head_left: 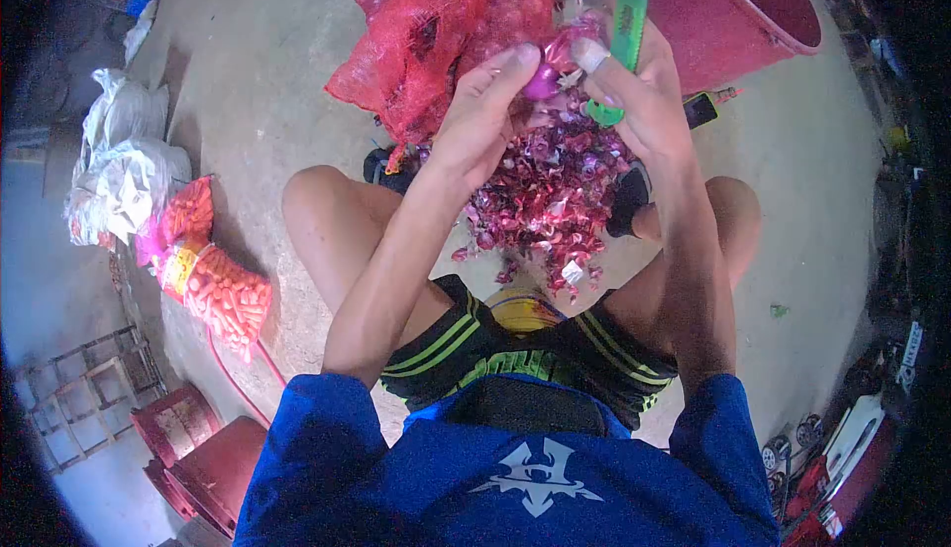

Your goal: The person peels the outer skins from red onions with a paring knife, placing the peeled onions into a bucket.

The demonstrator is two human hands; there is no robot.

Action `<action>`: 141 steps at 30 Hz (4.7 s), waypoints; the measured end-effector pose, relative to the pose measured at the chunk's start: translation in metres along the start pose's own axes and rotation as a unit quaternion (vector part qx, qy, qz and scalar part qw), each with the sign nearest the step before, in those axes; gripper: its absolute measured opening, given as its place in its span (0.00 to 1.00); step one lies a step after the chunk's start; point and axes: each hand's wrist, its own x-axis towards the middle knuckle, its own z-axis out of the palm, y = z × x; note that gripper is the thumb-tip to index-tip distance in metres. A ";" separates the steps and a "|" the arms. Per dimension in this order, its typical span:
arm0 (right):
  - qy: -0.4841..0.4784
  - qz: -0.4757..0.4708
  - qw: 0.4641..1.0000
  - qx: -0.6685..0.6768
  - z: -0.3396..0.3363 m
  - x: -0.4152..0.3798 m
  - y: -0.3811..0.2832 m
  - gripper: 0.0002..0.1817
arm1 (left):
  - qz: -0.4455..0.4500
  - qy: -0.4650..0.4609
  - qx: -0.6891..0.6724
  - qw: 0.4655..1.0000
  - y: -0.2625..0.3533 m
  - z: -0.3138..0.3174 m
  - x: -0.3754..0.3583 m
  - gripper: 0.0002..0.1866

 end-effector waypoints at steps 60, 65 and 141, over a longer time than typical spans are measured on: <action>0.035 -0.036 0.852 -0.521 -0.055 0.020 0.019 0.28 | 0.189 -0.023 0.094 0.977 0.031 -0.021 -0.016 0.33; -0.141 0.152 0.754 -0.623 -0.063 0.003 0.025 0.27 | 0.152 -0.133 0.163 0.966 0.050 -0.027 -0.021 0.32; -0.071 0.126 0.783 -0.605 -0.081 -0.021 -0.040 0.26 | 0.085 -0.153 0.555 0.813 0.158 -0.058 0.030 0.34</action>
